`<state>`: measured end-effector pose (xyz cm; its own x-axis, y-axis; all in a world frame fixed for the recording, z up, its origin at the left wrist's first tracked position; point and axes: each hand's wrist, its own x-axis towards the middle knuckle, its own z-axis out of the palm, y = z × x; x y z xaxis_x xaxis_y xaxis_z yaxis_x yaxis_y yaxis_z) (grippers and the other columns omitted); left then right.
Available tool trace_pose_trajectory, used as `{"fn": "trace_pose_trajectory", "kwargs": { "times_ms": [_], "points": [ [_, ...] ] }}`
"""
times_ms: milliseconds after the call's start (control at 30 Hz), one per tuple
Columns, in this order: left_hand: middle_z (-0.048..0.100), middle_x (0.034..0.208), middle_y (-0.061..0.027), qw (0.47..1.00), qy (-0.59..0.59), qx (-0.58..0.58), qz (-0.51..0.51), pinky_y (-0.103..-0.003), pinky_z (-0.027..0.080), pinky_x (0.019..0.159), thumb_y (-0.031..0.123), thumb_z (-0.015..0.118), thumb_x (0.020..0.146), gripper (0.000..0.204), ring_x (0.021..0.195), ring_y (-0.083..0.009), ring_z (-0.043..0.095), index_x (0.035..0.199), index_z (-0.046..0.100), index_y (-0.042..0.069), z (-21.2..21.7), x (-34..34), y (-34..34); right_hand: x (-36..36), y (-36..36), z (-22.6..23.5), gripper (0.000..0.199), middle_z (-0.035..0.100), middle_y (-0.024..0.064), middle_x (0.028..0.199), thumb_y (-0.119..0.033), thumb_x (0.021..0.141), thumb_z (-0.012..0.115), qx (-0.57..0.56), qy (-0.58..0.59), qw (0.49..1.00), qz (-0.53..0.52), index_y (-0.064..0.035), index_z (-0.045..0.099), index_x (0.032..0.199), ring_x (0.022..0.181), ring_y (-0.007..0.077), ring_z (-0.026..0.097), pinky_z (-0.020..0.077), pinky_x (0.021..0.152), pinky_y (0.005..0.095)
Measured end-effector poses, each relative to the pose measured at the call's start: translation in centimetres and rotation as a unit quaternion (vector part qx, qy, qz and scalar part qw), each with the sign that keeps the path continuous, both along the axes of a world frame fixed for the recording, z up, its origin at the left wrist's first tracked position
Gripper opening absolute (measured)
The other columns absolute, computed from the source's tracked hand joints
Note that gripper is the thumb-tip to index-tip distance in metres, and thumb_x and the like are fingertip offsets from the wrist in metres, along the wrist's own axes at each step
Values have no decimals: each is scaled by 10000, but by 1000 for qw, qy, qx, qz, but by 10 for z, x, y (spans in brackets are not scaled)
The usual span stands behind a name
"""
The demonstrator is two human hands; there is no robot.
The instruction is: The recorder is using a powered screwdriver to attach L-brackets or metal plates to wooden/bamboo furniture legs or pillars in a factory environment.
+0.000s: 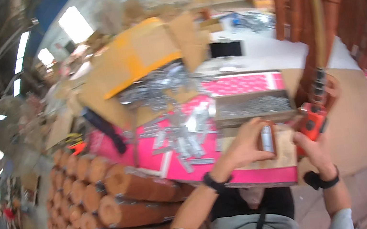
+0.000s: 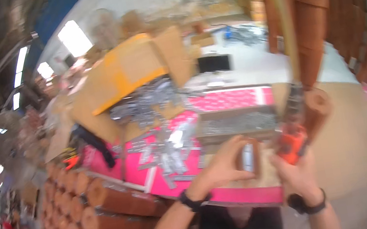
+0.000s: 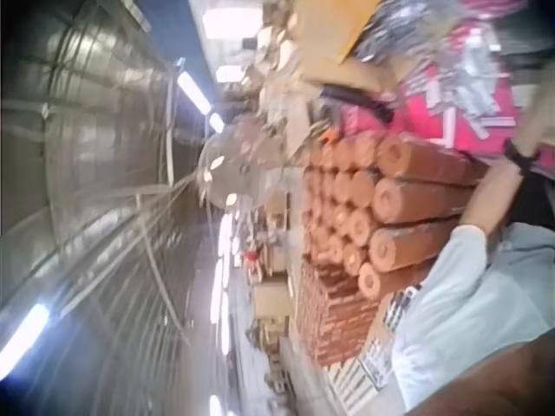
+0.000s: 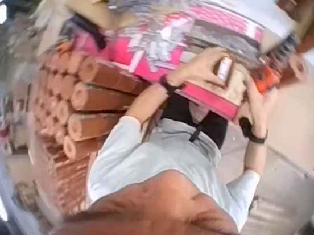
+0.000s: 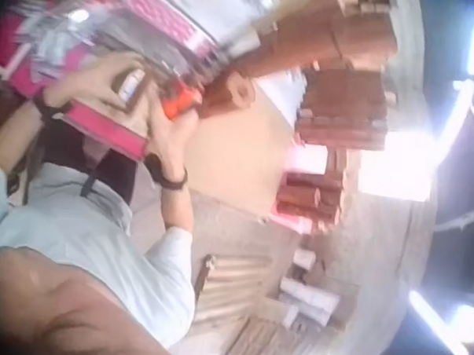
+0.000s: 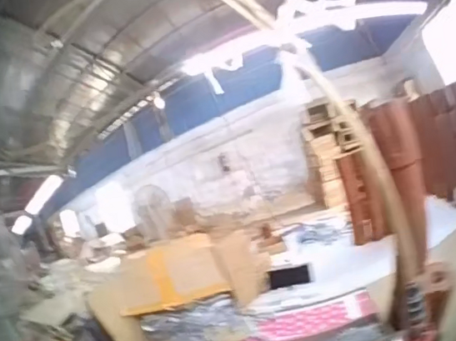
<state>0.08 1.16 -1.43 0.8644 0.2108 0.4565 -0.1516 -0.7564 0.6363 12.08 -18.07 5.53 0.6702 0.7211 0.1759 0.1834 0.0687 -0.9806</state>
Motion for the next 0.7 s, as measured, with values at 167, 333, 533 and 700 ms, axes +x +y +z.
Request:
{"fn": "trace_pose_trajectory", "kwargs": {
  "times_ms": [167, 333, 533, 700],
  "points": [
    [527, 1073, -164, 989, -46, -135, -43, -420, 442, 878, 189, 800, 508, 703, 1037, -349, 523, 1118, 506, 2, 4, 8, -20, 19, -23, -29, 348, 569, 56, 1029, -112, 843, 695, 18, 62, 997, -43, -52, 511, 1132, 919, 151, 552, 471, 805, 299],
    [477, 1186, -200, 991, -59, -108, 61, -385, 394, 986, 217, 831, 532, 799, 1142, -369, 456, 1213, 506, -44, -25, 14, -28, 40, -8, -36, 710, 521, 155, 1348, -95, 829, 746, 37, -120, 992, -29, 62, 364, 1406, 1175, 267, 535, 437, 1011, 388],
    [512, 1268, -311, 974, 30, -30, 223, -431, 461, 913, 6, 707, 673, 362, 1166, -384, 527, 1012, 623, -90, -38, 72, 75, -12, 59, -14, 559, 603, 139, 1166, -100, 807, 760, 75, -101, 989, 80, 59, 496, 1273, 984, 232, 603, 507, 867, 342],
    [664, 972, -246, 937, 168, -19, 305, -440, 513, 830, 37, 676, 692, 211, 934, -375, 645, 890, 664, -34, -64, 99, 105, -44, 136, -19, 524, 606, 119, 1140, -88, 818, 732, 40, -82, 983, 161, 42, 503, 1271, 961, 213, 604, 506, 842, 327]
  ]
}}
